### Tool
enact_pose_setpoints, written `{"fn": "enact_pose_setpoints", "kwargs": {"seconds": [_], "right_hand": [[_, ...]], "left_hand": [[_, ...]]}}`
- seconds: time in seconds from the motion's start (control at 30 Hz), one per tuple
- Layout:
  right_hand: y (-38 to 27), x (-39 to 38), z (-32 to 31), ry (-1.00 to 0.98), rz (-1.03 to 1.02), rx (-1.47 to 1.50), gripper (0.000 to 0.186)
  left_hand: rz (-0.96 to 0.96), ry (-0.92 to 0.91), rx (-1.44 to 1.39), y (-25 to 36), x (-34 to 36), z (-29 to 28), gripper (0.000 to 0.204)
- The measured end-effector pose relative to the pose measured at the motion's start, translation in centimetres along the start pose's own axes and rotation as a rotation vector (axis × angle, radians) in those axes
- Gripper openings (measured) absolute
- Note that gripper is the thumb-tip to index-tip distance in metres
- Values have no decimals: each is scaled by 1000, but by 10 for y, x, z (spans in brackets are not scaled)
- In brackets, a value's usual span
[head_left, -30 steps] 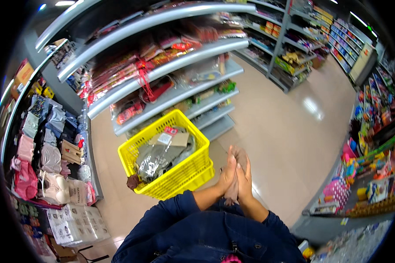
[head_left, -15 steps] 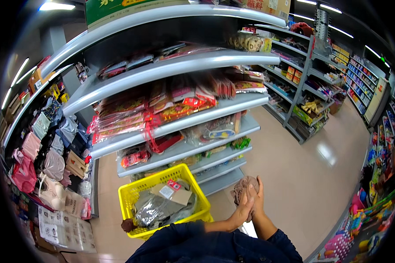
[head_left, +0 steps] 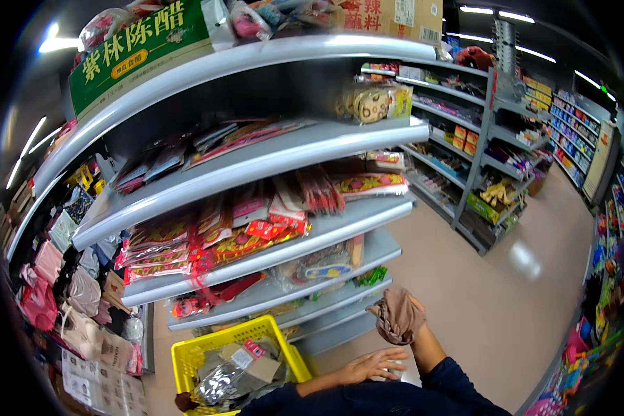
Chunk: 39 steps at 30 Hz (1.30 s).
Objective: The person walks through a store aisle and wipes various shelves and items with a cloth. They handle a stool, a basket, and several small objects like glasses and boxes, wiping them individually before placing them back.
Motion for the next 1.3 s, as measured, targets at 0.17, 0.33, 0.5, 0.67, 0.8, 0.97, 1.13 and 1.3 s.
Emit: {"fn": "enact_pose_setpoints", "kwargs": {"seconds": [0.17,0.33,0.5,0.67,0.8,0.97,1.13,1.3], "right_hand": [[-72,44,-90,233,-419,-1058,26],[-100,90,-177,249,-424,-927,28],[-17,154,-255,11,-194,866,33],[15,174,-261,-124,-41,861,32],[-37,177,-265,-43,-143,416,27],[32,235,-291,-128,26,273,35],[44,321,-312,-283,136,775,31],[54,420,-380,-179,-129,442,40]], "left_hand": [[281,334,262,113,34,-63,65],[505,758,874,222,52,-72,58],[511,1069,1828,295,117,-43,56],[445,1207,2235,330,180,-61,58],[299,1343,2359,347,203,-85,66],[189,1486,2439,345,222,-124,69],[320,1694,2366,345,228,-131,69],[363,1979,2321,345,215,-131,74]]}}
Point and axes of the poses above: each hand's wrist, its own x-axis towards the middle knuckle, its own z-axis out of the palm, y = z × x, the point moved 10 cm from there along x, towards the middle knuckle, and after that the axes turned 8 degrees about x, right-handed, at the moved point
